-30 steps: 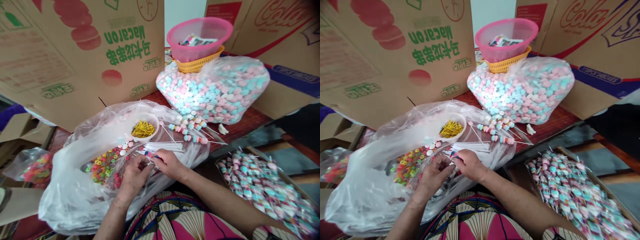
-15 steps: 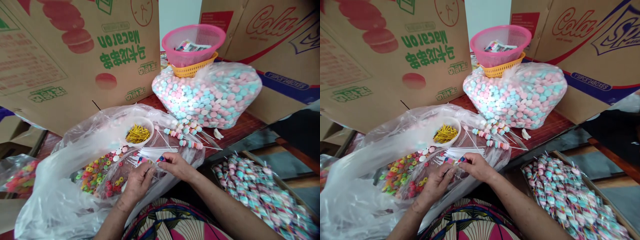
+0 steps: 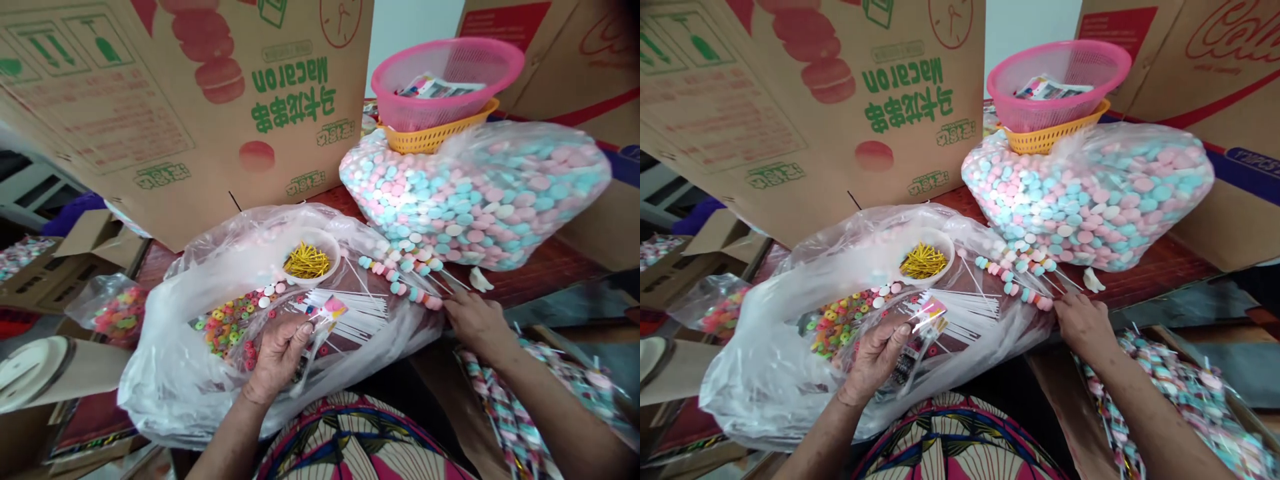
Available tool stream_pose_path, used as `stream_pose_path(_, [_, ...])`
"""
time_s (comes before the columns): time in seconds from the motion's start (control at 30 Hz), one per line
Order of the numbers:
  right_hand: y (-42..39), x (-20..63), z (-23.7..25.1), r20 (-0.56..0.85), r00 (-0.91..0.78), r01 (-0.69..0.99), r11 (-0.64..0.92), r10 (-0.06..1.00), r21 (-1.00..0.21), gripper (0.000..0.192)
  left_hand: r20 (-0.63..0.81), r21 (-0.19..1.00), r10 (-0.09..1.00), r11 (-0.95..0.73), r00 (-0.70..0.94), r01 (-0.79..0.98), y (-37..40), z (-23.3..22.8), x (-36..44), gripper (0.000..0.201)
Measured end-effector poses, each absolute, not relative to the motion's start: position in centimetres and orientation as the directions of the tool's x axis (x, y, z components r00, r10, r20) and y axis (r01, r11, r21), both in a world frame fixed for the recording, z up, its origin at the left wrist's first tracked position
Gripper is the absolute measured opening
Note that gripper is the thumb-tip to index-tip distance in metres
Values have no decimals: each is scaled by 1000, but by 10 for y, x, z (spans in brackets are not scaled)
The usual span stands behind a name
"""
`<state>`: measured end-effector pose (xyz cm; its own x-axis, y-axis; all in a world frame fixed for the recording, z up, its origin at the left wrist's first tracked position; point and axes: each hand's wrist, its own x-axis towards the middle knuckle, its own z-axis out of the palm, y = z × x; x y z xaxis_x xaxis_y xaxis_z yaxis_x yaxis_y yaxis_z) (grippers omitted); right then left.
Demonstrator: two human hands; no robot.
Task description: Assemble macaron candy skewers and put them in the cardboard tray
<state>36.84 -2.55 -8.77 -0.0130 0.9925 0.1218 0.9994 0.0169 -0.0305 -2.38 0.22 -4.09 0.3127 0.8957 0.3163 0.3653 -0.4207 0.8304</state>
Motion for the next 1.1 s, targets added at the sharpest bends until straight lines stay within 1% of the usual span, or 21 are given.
stream_pose_path(0.03, [-28,372,-86,116,-46,998,52,992,-46,29,332,819,888,-439,320,369,2,-40,-27,22])
stream_pose_path(0.07, [-30,372,-82,138,-75,993,88,988,-85,30,346,806,880,-457,327,377,2,-39,-29,22])
stream_pose_path(0.1, [-32,369,-75,193,-104,982,132,976,-137,31,359,791,869,-477,341,383,2,-38,-30,22])
stream_pose_path(0.17, [-34,357,-54,354,-176,940,264,918,-218,29,384,761,841,-522,381,384,3,-35,-31,22])
stream_pose_path(0.2, [-34,348,-43,436,-218,914,339,873,-223,28,403,746,825,-547,397,379,3,-33,-31,22])
stream_pose_path(0.27, [-33,330,-25,539,-308,873,458,784,-167,27,449,717,793,-595,412,363,5,-30,-30,21])
stream_pose_path(0.33, [-32,314,-14,549,-398,851,519,735,-78,28,486,690,765,-633,423,351,5,-27,-30,19])
stream_pose_path(0.43, [-32,301,-6,513,-488,831,555,707,25,34,504,646,726,-676,468,354,6,-23,-32,19])
stream_pose_path(0.57, [-32,297,6,471,-600,762,642,647,88,36,519,594,665,-732,537,332,9,-21,-35,15])
stream_pose_path(0.67, [-31,291,17,442,-652,721,684,615,112,33,510,588,622,-756,594,287,11,-18,-30,15])
stream_pose_path(0.73, [-29,284,20,415,-659,721,684,627,112,33,469,577,626,-751,623,321,11,-17,-24,20])
stream_pose_path(0.83, [-26,276,19,378,-636,743,667,673,63,34,382,526,674,-721,632,451,9,-15,-17,33])
stream_pose_path(0.9, [-24,272,17,365,-633,738,675,683,18,33,280,501,700,-690,657,523,7,-16,-14,46])
stream_pose_path(0.93, [-24,271,16,357,-641,728,685,680,3,33,215,502,705,-673,676,543,6,-17,-13,48])
stream_pose_path(1.0, [-22,267,14,323,-672,702,712,666,-9,32,75,552,702,-621,708,557,6,-19,-9,43])
stream_pose_path(1.1, [-18,259,12,240,-731,649,759,639,-44,31,-101,662,703,-481,704,575,7,-20,1,36])
